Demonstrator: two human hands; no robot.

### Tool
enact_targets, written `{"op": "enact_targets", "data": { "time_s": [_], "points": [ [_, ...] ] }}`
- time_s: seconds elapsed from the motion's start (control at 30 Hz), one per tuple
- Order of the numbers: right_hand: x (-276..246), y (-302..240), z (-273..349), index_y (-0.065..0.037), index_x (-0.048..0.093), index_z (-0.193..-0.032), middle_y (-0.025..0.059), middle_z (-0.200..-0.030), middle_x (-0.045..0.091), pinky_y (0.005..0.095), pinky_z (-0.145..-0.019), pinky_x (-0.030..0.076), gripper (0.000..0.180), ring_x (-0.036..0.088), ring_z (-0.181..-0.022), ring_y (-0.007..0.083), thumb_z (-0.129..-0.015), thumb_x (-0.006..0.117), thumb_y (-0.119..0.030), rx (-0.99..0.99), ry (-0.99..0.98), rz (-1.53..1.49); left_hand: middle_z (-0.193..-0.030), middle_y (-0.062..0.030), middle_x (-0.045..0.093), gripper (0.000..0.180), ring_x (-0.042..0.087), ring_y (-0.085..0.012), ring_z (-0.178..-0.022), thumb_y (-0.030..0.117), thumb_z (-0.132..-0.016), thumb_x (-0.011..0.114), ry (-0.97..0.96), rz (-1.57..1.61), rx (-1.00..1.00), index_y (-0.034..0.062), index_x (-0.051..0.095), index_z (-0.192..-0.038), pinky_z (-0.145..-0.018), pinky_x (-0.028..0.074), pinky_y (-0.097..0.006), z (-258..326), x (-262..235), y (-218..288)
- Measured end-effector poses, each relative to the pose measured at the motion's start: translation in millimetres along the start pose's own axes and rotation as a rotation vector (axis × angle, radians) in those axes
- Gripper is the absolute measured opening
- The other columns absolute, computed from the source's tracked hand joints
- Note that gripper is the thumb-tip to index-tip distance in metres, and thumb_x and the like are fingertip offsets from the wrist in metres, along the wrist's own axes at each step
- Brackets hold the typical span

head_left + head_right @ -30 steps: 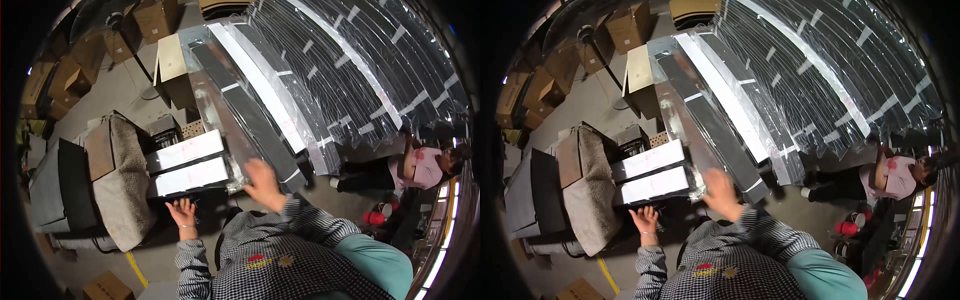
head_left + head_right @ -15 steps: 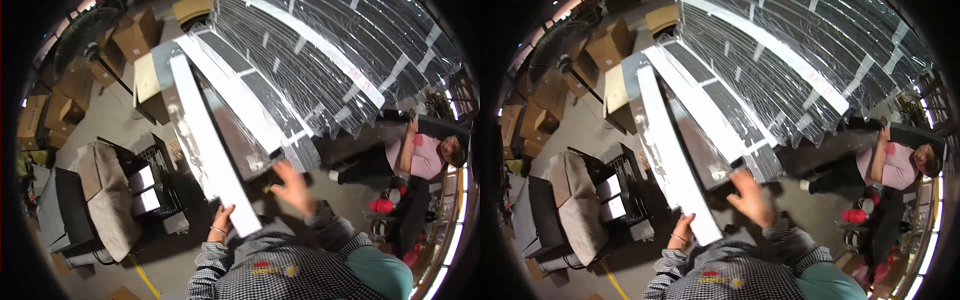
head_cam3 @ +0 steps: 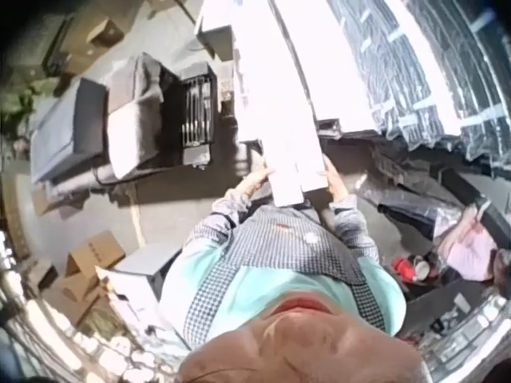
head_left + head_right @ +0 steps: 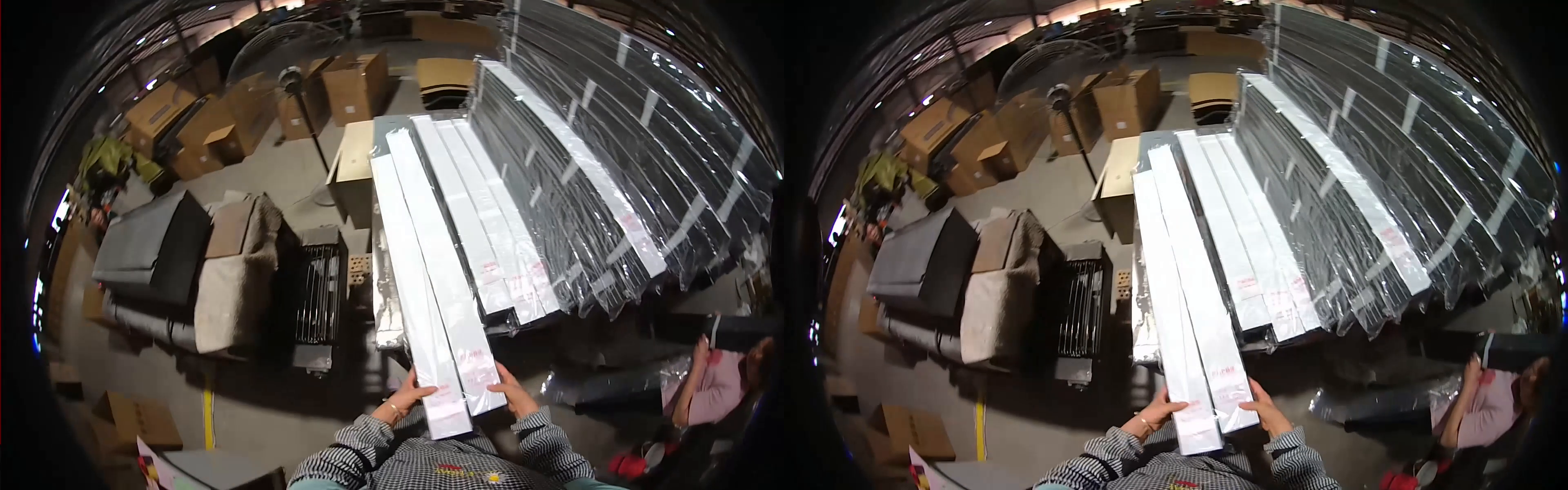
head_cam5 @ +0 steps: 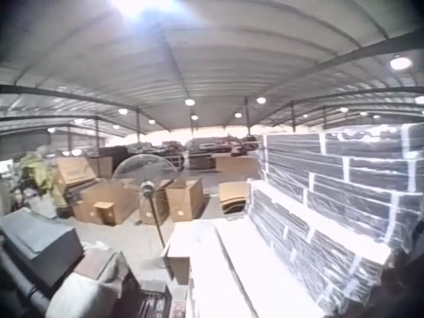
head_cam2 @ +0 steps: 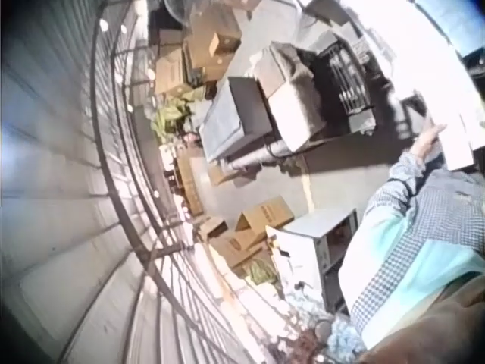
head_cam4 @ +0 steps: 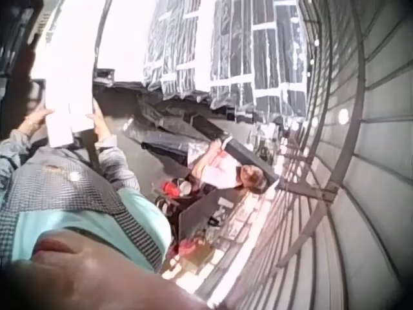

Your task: Marking cardboard shipping boxes with a pen and then organizing long wrapped components on a warehouse pallet.

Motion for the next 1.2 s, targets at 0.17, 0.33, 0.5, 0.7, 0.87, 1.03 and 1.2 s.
{"op": "enact_targets", "data": {
  "time_s": [0.17, 0.33, 0.5, 0.7, 0.87, 1.03, 1.2],
  "points": [
    [-47, 44, 55, 0.000, 0.029, -0.154, 0.0148, -0.152, 0.042, 0.0349, -0.116, 0.032, 0.086, 0.039, -0.141, 0.0260, -0.077, 0.066, 0.006, 0.281, -0.044, 0.003, -0.150, -0.0167, 0.042, 0.117, 0.046, -0.0252, -0.134, 0.012, -0.076, 0.088, 0.037, -0.488, 0.181, 0.0067, 0.006, -0.159, -0.111, 0.039, -0.038, 8, 1, -83],
    [-44, -27, 43, -0.002, 0.022, -0.155, 0.0220, -0.146, 0.039, 0.0457, -0.115, 0.029, 0.111, 0.038, -0.136, 0.0392, -0.064, 0.084, -0.019, -0.159, 0.288, 1.163, -0.152, -0.0170, 0.039, 0.122, 0.039, -0.0289, -0.139, 0.044, -0.078, 0.085, 0.254, -0.074, -0.156, 0.0060, 0.002, -0.160, -0.113, 0.034, -0.047, -16, -18, -60],
    [-16, -44, -7, -0.002, 0.025, -0.154, 0.0231, -0.139, 0.038, 0.0543, -0.110, 0.024, 0.117, 0.037, -0.129, 0.0418, -0.057, 0.087, -0.027, -0.358, 0.467, 1.517, -0.139, -0.0211, 0.050, 0.116, 0.051, -0.0322, -0.128, 0.038, -0.072, 0.090, 0.188, 0.228, 0.113, -0.0015, 0.017, -0.153, -0.103, 0.045, -0.048, -100, -22, -6],
    [4, -21, -10, 0.000, 0.025, -0.153, 0.0317, -0.132, 0.038, 0.0549, -0.103, 0.029, 0.117, 0.037, -0.121, 0.0485, -0.057, 0.087, -0.024, -0.345, 0.242, 1.550, -0.131, -0.0224, 0.056, 0.101, 0.058, -0.0319, -0.120, 0.023, -0.069, 0.092, 0.346, 0.145, 0.094, -0.0089, 0.031, -0.143, -0.099, 0.053, -0.043, -65, -39, -27],
    [40, -40, 10, -0.001, 0.035, -0.148, 0.0278, -0.130, 0.041, 0.0545, -0.103, 0.031, 0.110, 0.039, -0.122, 0.0454, -0.054, 0.086, -0.029, -0.362, 0.138, 1.583, -0.140, -0.0231, 0.047, 0.112, 0.052, -0.0348, -0.128, 0.030, -0.067, 0.094, 0.540, 0.164, -0.196, -0.0052, 0.022, -0.146, -0.099, 0.052, -0.046, 6, -39, -55],
    [127, -84, -24, -0.003, 0.048, -0.137, 0.0270, -0.126, 0.044, 0.0540, -0.100, 0.032, 0.095, 0.042, -0.118, 0.0456, -0.052, 0.083, -0.027, -0.668, -0.096, 1.615, -0.136, -0.0134, 0.055, 0.119, 0.066, -0.0287, -0.101, 0.052, -0.070, 0.088, 0.515, 0.343, -0.125, 0.0126, 0.013, -0.153, -0.061, 0.053, -0.043, 56, -55, -16],
    [215, -121, -67, -0.008, 0.047, -0.140, 0.0286, -0.127, 0.046, 0.0558, -0.102, 0.033, 0.088, 0.043, -0.119, 0.0464, -0.060, 0.079, -0.023, -0.803, -0.151, 1.779, -0.163, -0.0146, 0.018, 0.133, 0.023, -0.0355, -0.147, 0.069, -0.069, 0.080, 0.555, 0.570, 0.001, 0.0150, -0.002, -0.159, -0.109, 0.027, -0.064, 42, -108, 28]
  ]
}}
Point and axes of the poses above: each hand's wrist, its own z-axis away from the middle knuckle, its own x-axis out of the palm, y = z × x, the point moved 10 cm from there along -z, towards the middle knuckle
